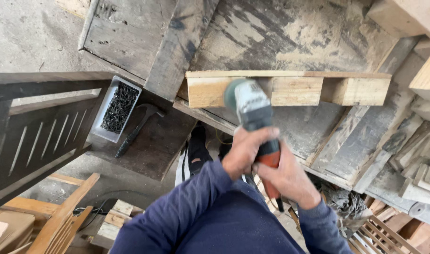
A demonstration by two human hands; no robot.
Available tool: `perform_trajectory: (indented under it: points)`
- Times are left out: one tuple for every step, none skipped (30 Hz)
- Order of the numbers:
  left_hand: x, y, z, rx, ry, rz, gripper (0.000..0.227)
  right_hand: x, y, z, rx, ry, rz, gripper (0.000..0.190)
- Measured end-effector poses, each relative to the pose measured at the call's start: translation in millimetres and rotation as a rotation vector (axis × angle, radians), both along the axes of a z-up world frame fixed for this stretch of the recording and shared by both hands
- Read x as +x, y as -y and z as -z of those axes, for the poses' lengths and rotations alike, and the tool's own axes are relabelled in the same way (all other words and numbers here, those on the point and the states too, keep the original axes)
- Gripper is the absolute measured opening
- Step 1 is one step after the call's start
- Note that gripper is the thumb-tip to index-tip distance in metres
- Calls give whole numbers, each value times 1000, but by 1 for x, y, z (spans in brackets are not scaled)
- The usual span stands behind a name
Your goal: The person uses an angle grinder with a sanding disc to smooth the edges and surfaces of small wooden blocks placed on a workbench. They reposition the blocks several times to access different sides and continue sanding until the clip ends.
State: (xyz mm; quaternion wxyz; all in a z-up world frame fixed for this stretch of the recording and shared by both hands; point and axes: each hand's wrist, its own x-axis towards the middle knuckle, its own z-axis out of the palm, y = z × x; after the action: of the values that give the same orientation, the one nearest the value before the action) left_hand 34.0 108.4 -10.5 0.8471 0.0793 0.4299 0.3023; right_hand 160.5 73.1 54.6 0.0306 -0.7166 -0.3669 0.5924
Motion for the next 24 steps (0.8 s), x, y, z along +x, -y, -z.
perform_trajectory:
  points:
    - [-1, 5, -1, -17, -14, -36, 27, -1, 2, -2, -46, 7, -30, 63]
    - [-2, 8, 0, -37, -26, -72, 28, -3, 2, -4, -26, -6, -33, 63]
    - [-3, 6, 2, -56, -38, -107, 28, -4, -1, -3, -7, -18, -35, 63]
    - [-5, 5, 4, -36, -9, -120, 29, -7, -2, -5, 0, -32, -34, 62]
    - [-7, 4, 6, -16, 19, -133, 30, -10, -4, -4, 20, -35, -20, 65]
    - [-7, 3, 8, 12, 50, -147, 30, -12, -9, -2, 48, -34, -8, 67]
    - [-8, 4, 6, 0, 46, -141, 30, -13, -9, -3, 76, -34, 4, 69]
    - [-10, 2, 6, -5, 40, -137, 30, -15, -11, -5, 80, -35, -7, 68]
    - [-12, -1, 4, -10, 34, -134, 30, -17, -11, -7, 84, -36, -17, 68]
    - [-14, 0, 0, -24, 15, -145, 29, -18, -12, -10, 91, -39, -29, 68]
    - [-17, 6, -8, -38, -3, -157, 29, -21, -8, -15, 89, -37, -58, 69]
    - [-18, 7, -12, -49, -18, -168, 29, -22, -6, -19, 90, -31, -86, 70]
    - [-19, 2, -11, -51, -20, -157, 29, -22, -9, -17, 90, -26, -113, 72]
    - [-20, 4, -13, -61, -23, -144, 29, -22, -10, -15, 71, -16, -101, 70]
    - [-20, 2, -10, -70, -25, -132, 28, -21, -10, -13, 52, -7, -89, 69]
    - [-22, 8, -9, -73, -4, -129, 28, -22, -5, -12, 20, -1, -73, 68]
    - [-24, 11, -7, -76, 17, -126, 27, -22, -3, -9, -19, -4, -36, 68]
    - [-25, 8, -1, -64, 40, -125, 27, -21, -5, -4, -44, -6, -2, 68]
    - [-26, 12, -2, -47, 46, -138, 27, -23, -2, -5, -68, -8, 32, 69]
    - [-26, 10, 0, -29, 54, -154, 27, -23, -3, -5, -17, -44, 11, 66]
    - [-26, 12, -3, -12, 62, -169, 28, -23, -3, -6, 35, -79, -10, 64]
    - [-26, 11, -4, -23, 27, -174, 28, -24, -3, -7, 91, -116, -31, 62]
    - [-27, 12, -6, -33, -8, -178, 29, -27, -1, -10, 99, -113, -31, 66]
    - [-27, 15, -10, -49, -42, -183, 30, -29, 2, -13, 102, -108, -32, 71]
